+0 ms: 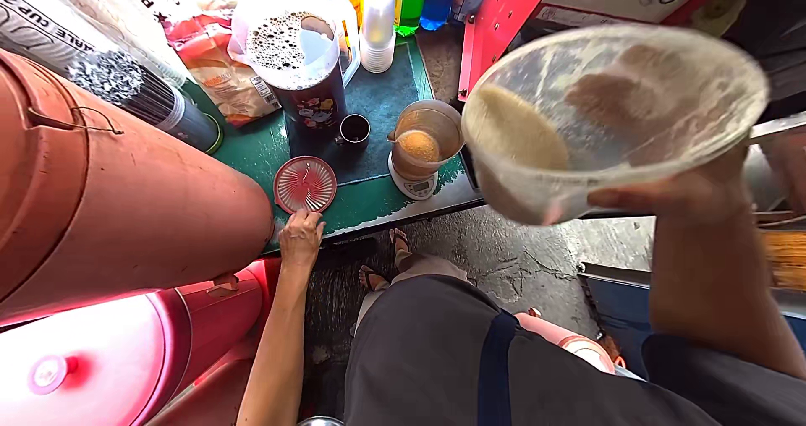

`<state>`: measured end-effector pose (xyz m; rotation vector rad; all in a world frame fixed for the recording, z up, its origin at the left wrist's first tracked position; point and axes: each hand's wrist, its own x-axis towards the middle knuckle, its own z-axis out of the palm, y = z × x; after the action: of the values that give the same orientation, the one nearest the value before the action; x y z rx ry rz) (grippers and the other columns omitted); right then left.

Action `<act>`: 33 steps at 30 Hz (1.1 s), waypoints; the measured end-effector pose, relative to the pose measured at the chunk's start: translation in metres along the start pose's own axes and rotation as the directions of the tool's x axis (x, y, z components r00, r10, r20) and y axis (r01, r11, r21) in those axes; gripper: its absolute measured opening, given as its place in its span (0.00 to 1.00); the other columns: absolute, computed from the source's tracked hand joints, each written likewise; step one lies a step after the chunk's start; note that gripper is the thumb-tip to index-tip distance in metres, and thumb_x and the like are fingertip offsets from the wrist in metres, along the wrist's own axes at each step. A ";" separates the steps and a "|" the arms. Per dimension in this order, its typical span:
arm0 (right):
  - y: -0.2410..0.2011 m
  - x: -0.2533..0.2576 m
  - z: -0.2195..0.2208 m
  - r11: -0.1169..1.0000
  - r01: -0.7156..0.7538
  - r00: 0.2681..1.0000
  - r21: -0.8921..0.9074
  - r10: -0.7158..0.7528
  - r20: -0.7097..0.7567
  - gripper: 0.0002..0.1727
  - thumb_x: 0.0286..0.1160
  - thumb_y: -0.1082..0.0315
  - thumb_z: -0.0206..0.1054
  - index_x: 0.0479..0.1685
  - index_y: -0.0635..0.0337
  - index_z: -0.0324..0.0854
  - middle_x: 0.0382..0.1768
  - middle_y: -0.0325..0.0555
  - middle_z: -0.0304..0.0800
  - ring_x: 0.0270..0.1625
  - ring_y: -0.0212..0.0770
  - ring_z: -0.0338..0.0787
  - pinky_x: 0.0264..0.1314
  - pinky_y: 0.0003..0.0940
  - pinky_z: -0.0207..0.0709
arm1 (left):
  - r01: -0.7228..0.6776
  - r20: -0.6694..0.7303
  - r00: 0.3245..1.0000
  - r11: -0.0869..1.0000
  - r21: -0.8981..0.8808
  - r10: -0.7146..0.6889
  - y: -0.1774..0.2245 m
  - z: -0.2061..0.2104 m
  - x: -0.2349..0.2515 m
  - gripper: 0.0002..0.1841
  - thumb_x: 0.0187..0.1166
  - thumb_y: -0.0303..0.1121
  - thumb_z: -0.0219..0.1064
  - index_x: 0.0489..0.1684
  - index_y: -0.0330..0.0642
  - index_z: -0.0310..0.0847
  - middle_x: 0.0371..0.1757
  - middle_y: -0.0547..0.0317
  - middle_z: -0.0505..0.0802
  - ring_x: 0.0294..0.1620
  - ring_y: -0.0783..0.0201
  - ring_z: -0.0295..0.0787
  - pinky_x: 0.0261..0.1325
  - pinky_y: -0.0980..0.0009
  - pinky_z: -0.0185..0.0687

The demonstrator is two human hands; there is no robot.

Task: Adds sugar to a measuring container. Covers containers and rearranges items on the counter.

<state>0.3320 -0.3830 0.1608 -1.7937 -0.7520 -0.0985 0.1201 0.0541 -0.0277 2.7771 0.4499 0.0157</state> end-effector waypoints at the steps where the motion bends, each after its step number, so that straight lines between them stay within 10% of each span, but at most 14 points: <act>1: -0.021 0.001 0.014 1.000 -0.016 0.995 0.013 0.015 0.102 0.70 0.22 0.42 0.96 0.80 0.62 0.66 0.66 0.49 0.87 0.69 0.43 0.88 0.71 0.42 0.86 | -0.021 0.016 1.000 0.999 0.031 0.021 -0.002 0.005 0.003 0.10 0.79 0.32 0.73 0.49 0.35 0.92 0.51 0.37 0.93 0.55 0.38 0.91 0.55 0.39 0.86; 9: -0.032 -0.030 0.058 0.979 -0.061 0.955 -0.197 0.114 0.275 0.68 0.28 0.33 0.89 0.81 0.61 0.69 0.69 0.45 0.87 0.72 0.36 0.85 0.75 0.40 0.83 | -0.082 -0.016 0.996 0.993 0.080 0.084 -0.009 0.017 0.008 0.09 0.79 0.30 0.71 0.44 0.31 0.90 0.46 0.36 0.92 0.50 0.37 0.92 0.49 0.42 0.87; 17: -0.047 0.039 0.008 0.739 0.080 0.979 -0.669 0.069 0.193 0.68 0.32 0.27 0.82 0.79 0.65 0.68 0.65 0.64 0.87 0.67 0.58 0.88 0.69 0.59 0.81 | -0.085 -0.012 0.996 0.992 0.093 0.087 -0.016 0.026 0.010 0.08 0.82 0.29 0.68 0.44 0.32 0.90 0.47 0.37 0.92 0.51 0.38 0.92 0.50 0.43 0.87; 33: -0.013 0.098 0.030 0.679 0.255 0.919 -0.688 0.051 0.391 0.62 0.35 0.29 0.80 0.76 0.64 0.71 0.60 0.62 0.89 0.60 0.59 0.91 0.59 0.61 0.82 | -0.051 -0.091 0.994 0.992 0.115 0.062 -0.012 0.027 0.015 0.06 0.80 0.23 0.67 0.43 0.29 0.89 0.44 0.36 0.91 0.47 0.37 0.92 0.44 0.44 0.88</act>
<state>0.3940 -0.3113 0.2027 -2.5896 -1.2189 -0.1417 0.1324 0.0610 -0.0580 2.9084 0.4070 0.1402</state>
